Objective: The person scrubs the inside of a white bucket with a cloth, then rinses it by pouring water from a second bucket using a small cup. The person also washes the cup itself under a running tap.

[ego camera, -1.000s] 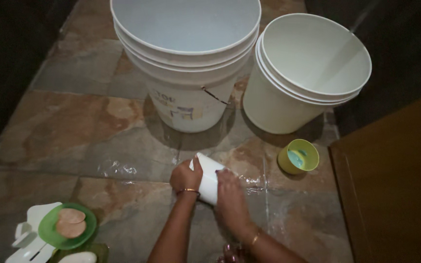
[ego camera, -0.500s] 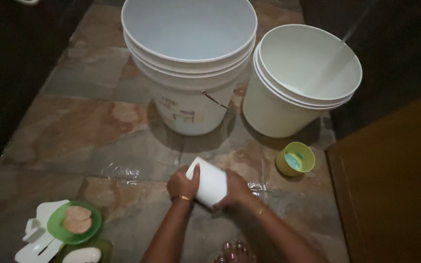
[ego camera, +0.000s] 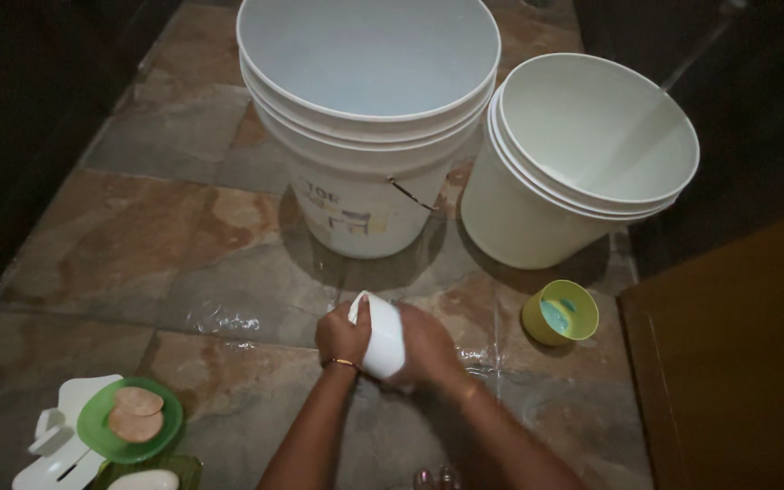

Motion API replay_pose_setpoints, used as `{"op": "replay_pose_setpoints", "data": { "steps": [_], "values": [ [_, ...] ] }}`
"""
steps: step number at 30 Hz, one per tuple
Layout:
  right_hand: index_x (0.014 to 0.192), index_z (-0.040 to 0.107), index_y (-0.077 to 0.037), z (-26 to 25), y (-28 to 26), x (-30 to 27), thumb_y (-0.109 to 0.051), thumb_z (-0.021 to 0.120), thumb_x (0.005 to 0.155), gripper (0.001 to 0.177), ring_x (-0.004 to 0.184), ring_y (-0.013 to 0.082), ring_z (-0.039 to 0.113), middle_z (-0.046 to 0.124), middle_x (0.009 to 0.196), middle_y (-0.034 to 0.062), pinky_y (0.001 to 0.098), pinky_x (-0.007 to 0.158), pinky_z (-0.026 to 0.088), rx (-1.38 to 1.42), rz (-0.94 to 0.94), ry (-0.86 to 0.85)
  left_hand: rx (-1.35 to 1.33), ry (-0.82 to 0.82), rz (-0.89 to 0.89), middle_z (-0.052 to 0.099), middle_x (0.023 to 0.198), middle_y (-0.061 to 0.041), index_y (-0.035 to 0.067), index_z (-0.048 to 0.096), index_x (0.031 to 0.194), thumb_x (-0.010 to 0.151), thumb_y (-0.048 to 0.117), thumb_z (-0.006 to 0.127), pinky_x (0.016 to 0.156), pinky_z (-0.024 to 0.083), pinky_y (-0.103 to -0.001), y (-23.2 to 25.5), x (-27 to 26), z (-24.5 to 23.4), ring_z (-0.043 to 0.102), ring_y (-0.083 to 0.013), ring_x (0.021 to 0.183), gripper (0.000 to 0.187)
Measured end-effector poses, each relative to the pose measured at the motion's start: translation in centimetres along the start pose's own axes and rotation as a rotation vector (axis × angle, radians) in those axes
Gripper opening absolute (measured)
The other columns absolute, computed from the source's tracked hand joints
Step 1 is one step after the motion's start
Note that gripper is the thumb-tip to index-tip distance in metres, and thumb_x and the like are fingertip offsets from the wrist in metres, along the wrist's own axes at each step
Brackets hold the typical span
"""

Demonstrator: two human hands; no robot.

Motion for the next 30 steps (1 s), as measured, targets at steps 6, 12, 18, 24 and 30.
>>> {"op": "replay_pose_setpoints", "data": {
  "steps": [6, 12, 18, 24, 30],
  "values": [
    [0.125, 0.063, -0.008, 0.6, 0.0, -0.1, -0.021, 0.088, 0.060, 0.071, 0.121, 0.0330, 0.062, 0.069, 0.124, 0.0141, 0.0400, 0.103, 0.050, -0.004, 0.076, -0.014, 0.081, 0.015, -0.147, 0.074, 0.084, -0.022, 0.012, 0.080, 0.085, 0.087, 0.055, 0.063, 0.069, 0.057, -0.053, 1.5, -0.1, -0.2, 0.072, -0.0449, 0.080, 0.046],
    [0.144, 0.044, 0.007, 5.7, 0.4, -6.6, 0.003, 0.053, 0.080, 0.065, 0.138, 0.0436, 0.047, 0.047, 0.149, 0.0271, 0.0513, 0.114, 0.037, -0.345, -0.492, 0.477, 0.169, -0.088, -0.173, 0.074, 0.088, -0.021, 0.013, 0.081, 0.091, 0.088, 0.055, 0.061, 0.071, 0.058, -0.054, 2.3, 1.1, -0.1, 0.072, -0.0444, 0.084, 0.047],
    [0.139, 0.045, 0.009, 3.4, 0.5, -3.5, -0.006, 0.080, 0.060, 0.087, 0.130, 0.0430, 0.049, 0.051, 0.138, 0.0273, 0.0508, 0.113, 0.037, -0.184, -0.139, 0.277, 0.059, -0.049, -0.053, 0.074, 0.091, -0.023, 0.008, 0.080, 0.091, 0.091, 0.055, 0.062, 0.074, 0.057, -0.052, 0.7, 0.6, 0.4, 0.072, -0.0446, 0.085, 0.051],
    [0.138, 0.047, -0.001, 0.8, 5.1, 0.4, -0.029, 0.101, 0.044, 0.112, 0.123, 0.0304, 0.063, 0.065, 0.128, 0.0160, 0.0392, 0.107, 0.049, 0.362, 0.272, -0.079, 0.000, -0.019, -0.129, 0.072, 0.088, -0.026, 0.007, 0.080, 0.092, 0.088, 0.052, 0.067, 0.073, 0.055, -0.054, 0.0, 0.5, 0.7, 0.069, -0.0475, 0.085, 0.048],
    [0.153, 0.032, 0.002, 3.4, 5.3, -2.0, -0.038, 0.092, 0.070, 0.110, 0.143, 0.0353, 0.045, 0.046, 0.153, 0.0246, 0.0433, 0.118, 0.037, 0.647, -0.130, 0.394, -0.322, -0.073, -0.491, 0.075, 0.079, -0.025, -0.010, 0.075, 0.087, 0.089, 0.044, 0.071, 0.070, 0.053, -0.049, -2.9, 0.4, 1.0, 0.074, -0.0333, 0.070, 0.054]
  ]
}}
Point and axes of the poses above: each hand's wrist, its own x-axis towards the middle knuckle, its own z-axis out of the palm, y = z × x, the point moved 1 cm from there along x, towards the middle knuckle
